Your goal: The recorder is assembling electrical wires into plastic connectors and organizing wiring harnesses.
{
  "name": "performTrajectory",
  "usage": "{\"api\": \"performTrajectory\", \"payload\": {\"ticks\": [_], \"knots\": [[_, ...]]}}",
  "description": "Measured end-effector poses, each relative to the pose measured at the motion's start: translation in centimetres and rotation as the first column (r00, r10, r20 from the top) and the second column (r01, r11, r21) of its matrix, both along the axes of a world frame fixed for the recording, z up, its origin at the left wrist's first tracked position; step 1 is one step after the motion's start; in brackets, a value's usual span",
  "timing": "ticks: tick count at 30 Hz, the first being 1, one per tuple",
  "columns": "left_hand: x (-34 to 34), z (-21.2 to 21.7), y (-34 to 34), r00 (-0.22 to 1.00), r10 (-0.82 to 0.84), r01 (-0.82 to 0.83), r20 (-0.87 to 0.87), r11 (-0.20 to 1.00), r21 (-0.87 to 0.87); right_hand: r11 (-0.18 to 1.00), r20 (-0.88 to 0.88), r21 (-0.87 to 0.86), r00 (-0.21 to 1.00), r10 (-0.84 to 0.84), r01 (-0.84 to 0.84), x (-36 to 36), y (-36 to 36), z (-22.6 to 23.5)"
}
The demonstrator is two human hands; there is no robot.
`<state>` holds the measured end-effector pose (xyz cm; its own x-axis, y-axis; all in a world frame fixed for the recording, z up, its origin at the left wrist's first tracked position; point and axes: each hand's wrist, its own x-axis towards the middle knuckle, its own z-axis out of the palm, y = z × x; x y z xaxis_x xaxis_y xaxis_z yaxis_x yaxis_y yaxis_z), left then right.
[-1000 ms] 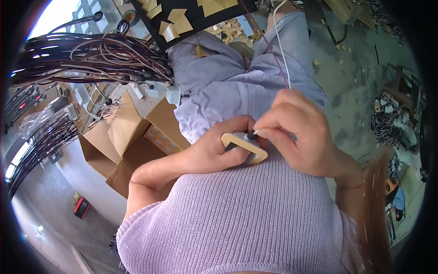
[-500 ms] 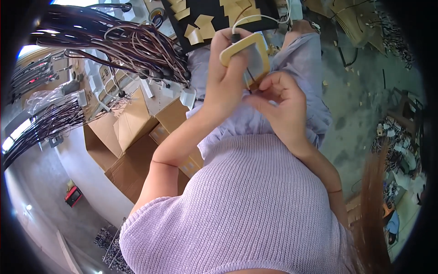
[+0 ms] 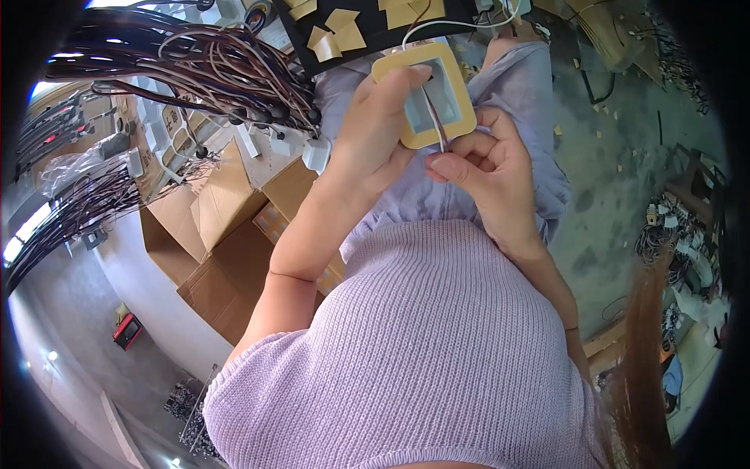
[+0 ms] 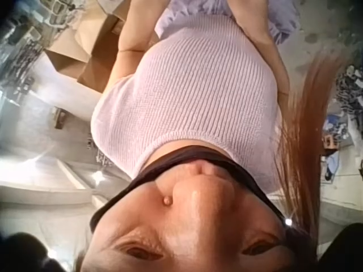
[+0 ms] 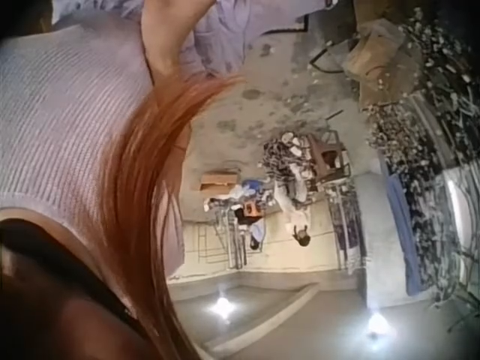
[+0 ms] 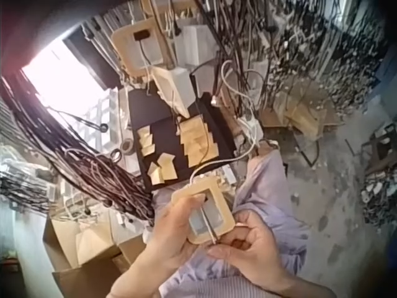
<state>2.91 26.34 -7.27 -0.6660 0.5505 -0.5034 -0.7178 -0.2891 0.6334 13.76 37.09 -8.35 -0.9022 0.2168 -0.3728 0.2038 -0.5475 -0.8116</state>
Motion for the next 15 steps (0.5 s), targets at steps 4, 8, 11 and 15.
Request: {"api": "performTrajectory", "payload": {"ticks": [4,8,11,15], "knots": [[0.0,0.0,-0.3,1.000,-0.017,0.017,0.020,1.000,-0.016,0.999,-0.034,0.001,0.999,0.034,-0.034,0.2,0.0,-0.8],[-0.6,-2.1,-2.0,0.907,-0.264,0.238,-0.327,0.964,-0.119,0.968,-0.149,0.178,0.968,0.203,-0.175,1.0,0.7,-3.3],[-2.4,-2.5,-6.4,0.114,-0.795,0.643,-0.596,0.517,-0.565,0.971,-0.242,-0.117,0.955,0.174,-0.207,0.0,2.3,-4.0],[-0.6,-3.7,-10.5,-0.172,-0.977,0.437,-0.125,0.038,-0.899,0.934,-0.346,-0.329,0.938,0.016,-0.137,-1.3,4.7,-1.2]]}}
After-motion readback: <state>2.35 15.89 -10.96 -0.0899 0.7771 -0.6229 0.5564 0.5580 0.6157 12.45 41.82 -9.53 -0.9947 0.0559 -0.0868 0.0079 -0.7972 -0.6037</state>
